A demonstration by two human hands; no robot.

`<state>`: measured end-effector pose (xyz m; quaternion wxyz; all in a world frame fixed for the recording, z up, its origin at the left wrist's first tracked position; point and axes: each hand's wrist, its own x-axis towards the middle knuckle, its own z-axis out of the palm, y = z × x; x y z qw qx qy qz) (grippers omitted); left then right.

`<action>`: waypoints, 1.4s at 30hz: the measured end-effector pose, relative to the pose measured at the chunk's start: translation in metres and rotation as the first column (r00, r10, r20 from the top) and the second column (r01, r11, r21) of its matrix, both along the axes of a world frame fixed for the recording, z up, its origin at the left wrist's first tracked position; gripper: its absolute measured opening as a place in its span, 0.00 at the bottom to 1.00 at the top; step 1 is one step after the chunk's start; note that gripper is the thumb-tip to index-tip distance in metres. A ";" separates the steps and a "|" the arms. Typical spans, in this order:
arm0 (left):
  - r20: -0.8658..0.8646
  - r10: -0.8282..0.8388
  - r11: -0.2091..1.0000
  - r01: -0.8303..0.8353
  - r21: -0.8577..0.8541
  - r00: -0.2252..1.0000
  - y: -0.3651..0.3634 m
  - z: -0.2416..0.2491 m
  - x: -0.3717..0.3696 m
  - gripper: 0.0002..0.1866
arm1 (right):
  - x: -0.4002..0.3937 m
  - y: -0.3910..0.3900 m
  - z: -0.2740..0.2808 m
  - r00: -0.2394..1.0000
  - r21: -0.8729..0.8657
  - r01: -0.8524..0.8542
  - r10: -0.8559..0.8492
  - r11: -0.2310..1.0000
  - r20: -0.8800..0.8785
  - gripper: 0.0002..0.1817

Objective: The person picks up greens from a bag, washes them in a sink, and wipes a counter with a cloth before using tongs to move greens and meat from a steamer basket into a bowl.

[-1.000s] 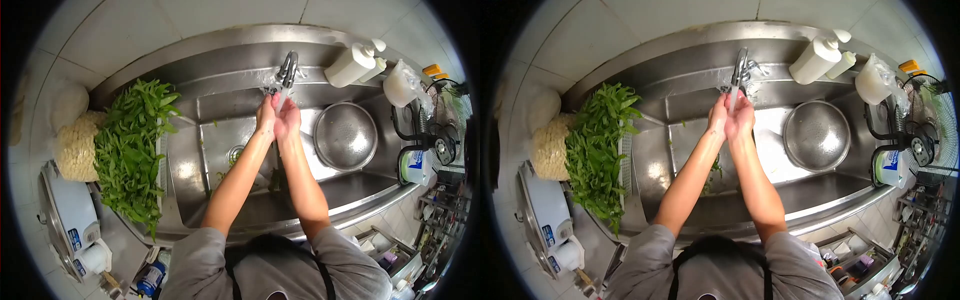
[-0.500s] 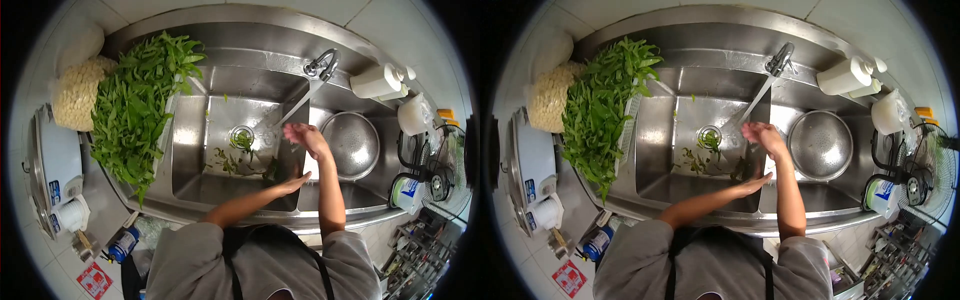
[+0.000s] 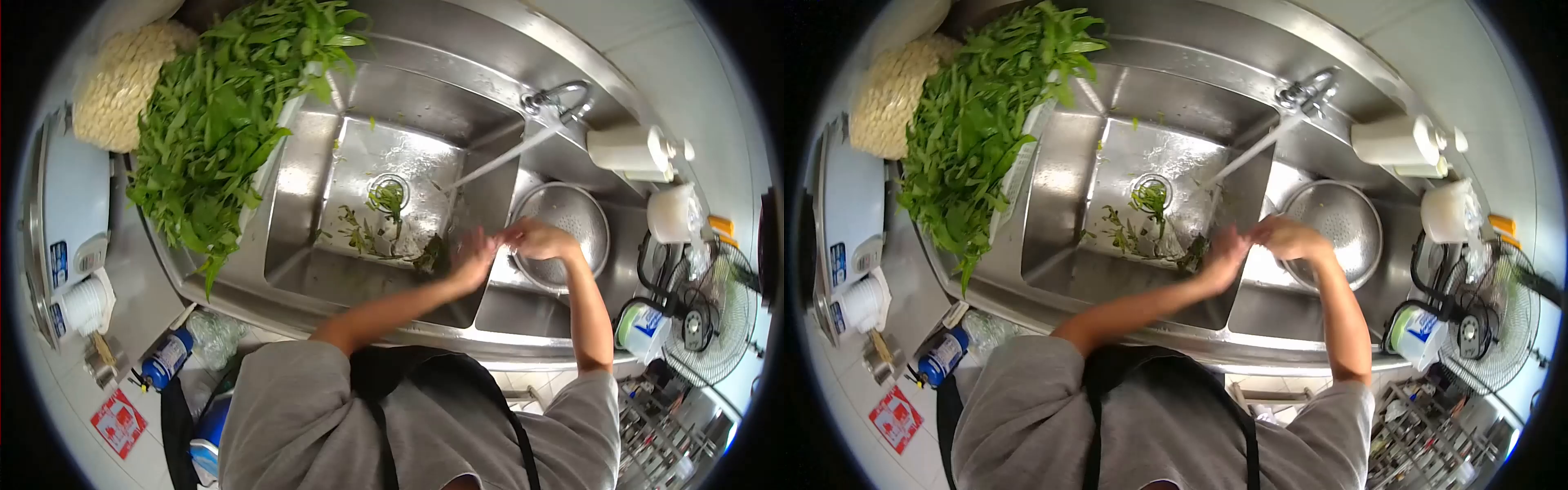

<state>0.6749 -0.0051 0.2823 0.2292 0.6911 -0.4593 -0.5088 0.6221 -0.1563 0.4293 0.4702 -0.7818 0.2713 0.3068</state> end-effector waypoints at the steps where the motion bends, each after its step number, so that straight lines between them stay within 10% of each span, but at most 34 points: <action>1: -0.267 0.206 0.958 -0.250 -0.140 0.941 0.032 -0.013 -0.034 0.35 | -0.009 -0.014 0.004 0.929 0.036 0.303 -0.304 0.952 0.212 0.17; 4: -0.358 0.394 0.911 -0.411 0.031 0.846 0.044 0.010 -0.050 0.35 | -0.007 -0.084 -0.047 0.180 0.033 0.969 -0.785 0.246 0.592 0.23; 6: -0.435 0.371 0.905 -0.424 -0.028 0.820 0.036 0.000 -0.042 0.36 | 0.016 -0.108 -0.063 -0.316 0.482 0.875 -0.802 -0.041 0.506 0.40; 11: -0.298 0.285 0.958 -0.270 0.091 0.911 0.003 -0.039 0.000 0.35 | 0.053 -0.156 -0.084 -0.578 0.838 0.545 -0.738 -0.032 0.347 0.25; 13: 0.300 0.249 0.934 -0.310 0.178 0.921 -0.009 -0.083 0.005 0.33 | 0.065 -0.149 -0.064 -0.680 0.736 0.627 -0.639 -0.254 0.359 0.20; 15: 0.083 0.451 0.795 -0.442 0.415 0.889 -0.053 -0.055 0.050 0.32 | 0.052 -0.149 -0.062 -0.599 0.689 0.677 -0.737 -0.259 0.313 0.20; 19: -0.500 0.676 0.723 -0.620 0.305 0.542 -0.111 -0.051 0.060 0.31 | 0.035 -0.162 -0.092 -0.712 0.703 0.601 -0.655 -0.381 0.253 0.17; 20: -0.505 0.667 0.730 -0.616 0.297 0.548 -0.117 -0.040 0.065 0.31 | 0.033 -0.139 -0.098 -0.628 0.804 0.547 -0.749 -0.232 0.211 0.16; 22: -0.579 0.815 0.425 -0.696 0.578 0.017 -0.126 0.007 0.071 0.25 | 0.067 -0.041 -0.077 -0.479 0.882 0.451 -0.871 -0.137 0.110 0.10; 23: -0.530 0.809 0.268 -0.644 0.717 -0.253 -0.128 0.023 0.074 0.24 | 0.074 -0.012 -0.093 -0.297 0.961 0.141 -0.936 -0.239 -0.189 0.09; 24: -0.608 0.529 0.261 -0.569 0.780 -0.592 -0.131 0.029 0.079 0.18 | 0.095 -0.001 -0.093 -0.423 0.883 0.103 -0.823 -0.458 -0.379 0.10; 25: -0.494 0.624 0.192 -0.495 0.848 -0.605 -0.129 0.074 0.112 0.14 | 0.111 0.000 -0.093 -0.527 0.757 0.030 -0.654 -0.653 -0.543 0.12; 27: -0.797 0.599 0.487 -0.756 0.438 -0.076 -0.164 0.018 0.141 0.14 | 0.131 -0.038 -0.097 -0.397 0.697 -0.146 -0.604 -0.702 -0.691 0.15; 30: -0.811 0.584 0.478 -0.789 0.385 -0.041 -0.165 0.077 0.155 0.17 | 0.137 -0.038 -0.062 -0.345 0.872 -0.328 -0.813 -0.364 -0.469 0.19; 32: -0.784 0.616 0.480 -0.824 0.302 0.072 -0.163 0.028 0.135 0.27 | 0.118 -0.018 -0.066 -0.510 0.802 -0.214 -0.637 -0.557 -0.578 0.22; 33: -0.749 0.645 0.457 -0.710 0.536 -0.151 -0.153 0.047 0.126 0.23 | 0.111 -0.013 -0.078 -0.602 0.729 -0.154 -0.522 -0.667 -0.605 0.22; 35: -0.756 0.652 0.473 -0.747 0.467 -0.059 -0.160 0.028 0.108 0.18 | 0.110 -0.016 -0.078 -0.622 0.740 -0.195 -0.502 -0.643 -0.600 0.20; 38: -0.873 0.451 0.448 -0.799 0.402 -0.186 -0.181 0.045 0.143 0.12 | 0.125 -0.041 -0.072 -0.268 0.904 -0.131 -0.863 -0.407 -0.428 0.18; 41: -0.882 0.354 0.141 -0.914 0.380 -0.312 -0.166 0.023 0.149 0.09 | 0.128 -0.032 -0.073 -0.323 0.809 -0.120 -0.747 -0.576 -0.581 0.17; 42: -0.847 0.424 0.291 -0.837 0.463 -0.321 -0.164 0.011 0.136 0.10 | 0.116 -0.021 -0.081 -0.328 0.760 -0.208 -0.688 -0.616 -0.648 0.17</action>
